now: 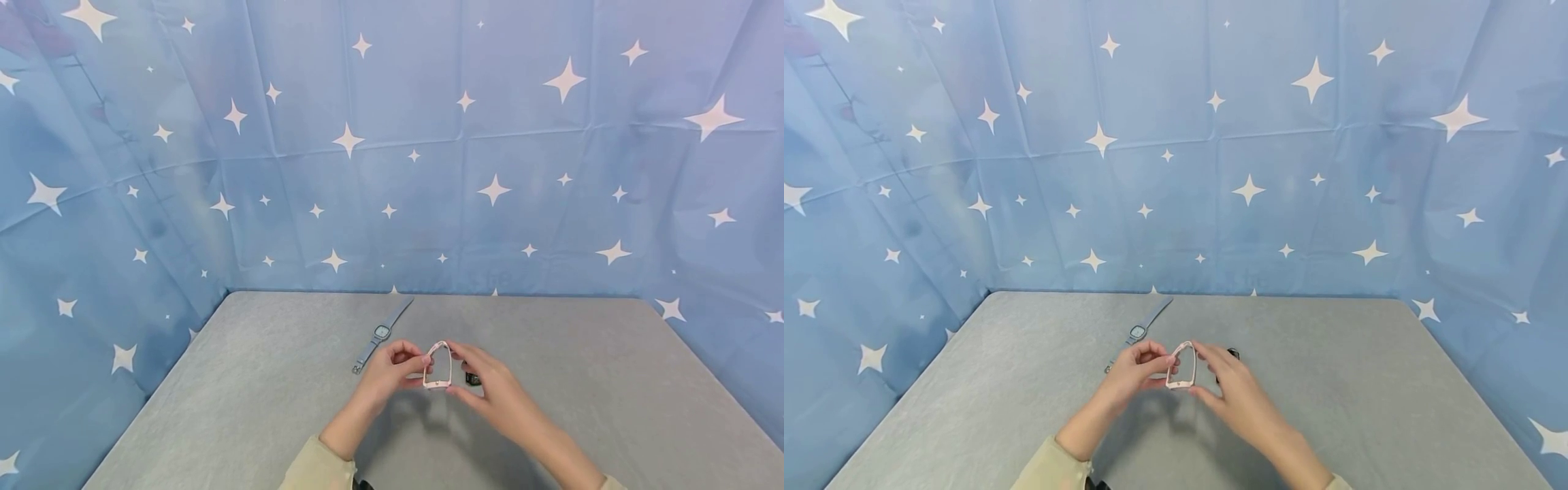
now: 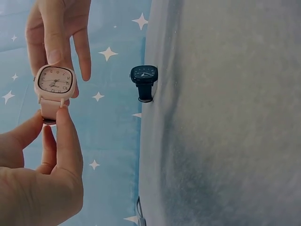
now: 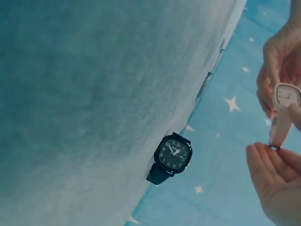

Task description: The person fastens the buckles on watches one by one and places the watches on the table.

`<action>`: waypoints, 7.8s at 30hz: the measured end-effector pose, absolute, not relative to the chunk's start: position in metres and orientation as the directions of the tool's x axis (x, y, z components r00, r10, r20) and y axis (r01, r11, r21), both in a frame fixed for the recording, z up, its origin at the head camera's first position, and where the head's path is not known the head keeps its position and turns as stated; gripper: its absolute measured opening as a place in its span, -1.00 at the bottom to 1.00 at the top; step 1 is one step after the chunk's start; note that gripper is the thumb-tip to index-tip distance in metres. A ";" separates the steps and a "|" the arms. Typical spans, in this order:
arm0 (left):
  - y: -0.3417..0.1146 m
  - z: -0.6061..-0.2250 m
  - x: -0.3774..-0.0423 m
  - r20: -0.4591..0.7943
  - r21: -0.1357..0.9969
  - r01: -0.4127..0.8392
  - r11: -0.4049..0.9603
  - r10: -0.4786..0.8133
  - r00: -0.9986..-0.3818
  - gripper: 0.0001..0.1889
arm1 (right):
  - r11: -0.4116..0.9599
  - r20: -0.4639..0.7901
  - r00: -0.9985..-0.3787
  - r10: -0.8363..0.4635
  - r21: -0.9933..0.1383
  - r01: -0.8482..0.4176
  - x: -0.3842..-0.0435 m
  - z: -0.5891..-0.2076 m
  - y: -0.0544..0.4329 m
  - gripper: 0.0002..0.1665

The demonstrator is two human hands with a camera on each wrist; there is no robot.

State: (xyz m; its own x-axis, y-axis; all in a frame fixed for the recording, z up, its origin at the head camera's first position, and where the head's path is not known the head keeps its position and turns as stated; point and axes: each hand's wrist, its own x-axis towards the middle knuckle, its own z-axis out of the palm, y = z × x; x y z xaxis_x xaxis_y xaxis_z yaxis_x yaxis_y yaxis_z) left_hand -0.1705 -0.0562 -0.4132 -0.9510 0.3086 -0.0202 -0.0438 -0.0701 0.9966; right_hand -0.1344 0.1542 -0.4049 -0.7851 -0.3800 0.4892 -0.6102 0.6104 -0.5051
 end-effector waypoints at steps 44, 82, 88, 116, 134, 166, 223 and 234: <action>-0.069 -0.419 -0.202 0.048 0.892 0.203 0.403 0.363 -0.930 -0.73 | 0.742 0.273 -0.879 -0.391 -0.472 -0.476 -0.187 -0.413 0.153 -0.42; -0.061 -0.428 -0.203 -0.028 0.707 0.243 0.664 0.370 -0.929 -0.81 | 0.824 0.025 -0.911 -0.413 -0.415 -0.385 -0.188 -0.418 0.147 -0.40; -0.067 -0.431 -0.206 -0.019 0.715 0.236 0.658 0.355 -0.934 -0.81 | 0.818 0.033 -0.907 -0.420 -0.419 -0.394 -0.186 -0.415 0.148 -0.38; -0.086 -0.424 -0.224 0.057 0.645 0.171 0.745 0.176 -0.983 -0.89 | 0.787 0.108 -0.898 -0.427 -0.446 -0.428 -0.178 -0.409 0.168 -0.42; -0.101 -0.428 -0.233 0.049 0.472 0.055 0.880 0.036 -0.998 -0.83 | 0.781 0.123 -0.891 -0.437 -0.439 -0.444 -0.170 -0.405 0.169 -0.46; -0.110 -0.430 -0.235 -0.070 0.688 0.048 0.724 0.131 -0.989 -0.77 | 0.774 0.106 -0.894 -0.435 -0.464 -0.431 -0.164 -0.404 0.172 -0.46; -0.075 -0.342 -0.172 0.255 0.788 0.456 0.413 0.454 -0.853 -0.79 | 0.060 -0.113 -0.828 -0.549 -0.994 0.096 -0.158 -0.385 0.139 -0.27; -0.072 -0.350 -0.167 0.229 0.810 0.468 0.353 0.545 -0.807 -0.79 | -0.377 -0.063 -0.774 -0.630 -0.846 0.376 -0.165 -0.391 0.148 -0.55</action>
State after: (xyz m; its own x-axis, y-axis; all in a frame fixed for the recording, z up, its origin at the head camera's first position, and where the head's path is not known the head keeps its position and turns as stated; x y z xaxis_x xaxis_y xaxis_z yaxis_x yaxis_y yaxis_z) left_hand -0.1668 -0.0719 -0.3502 -0.8068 0.5446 0.2293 0.4683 0.3526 0.8102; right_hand -0.1651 0.1477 -0.3911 -0.7736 -0.6305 -0.0630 0.3761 -0.3769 -0.8465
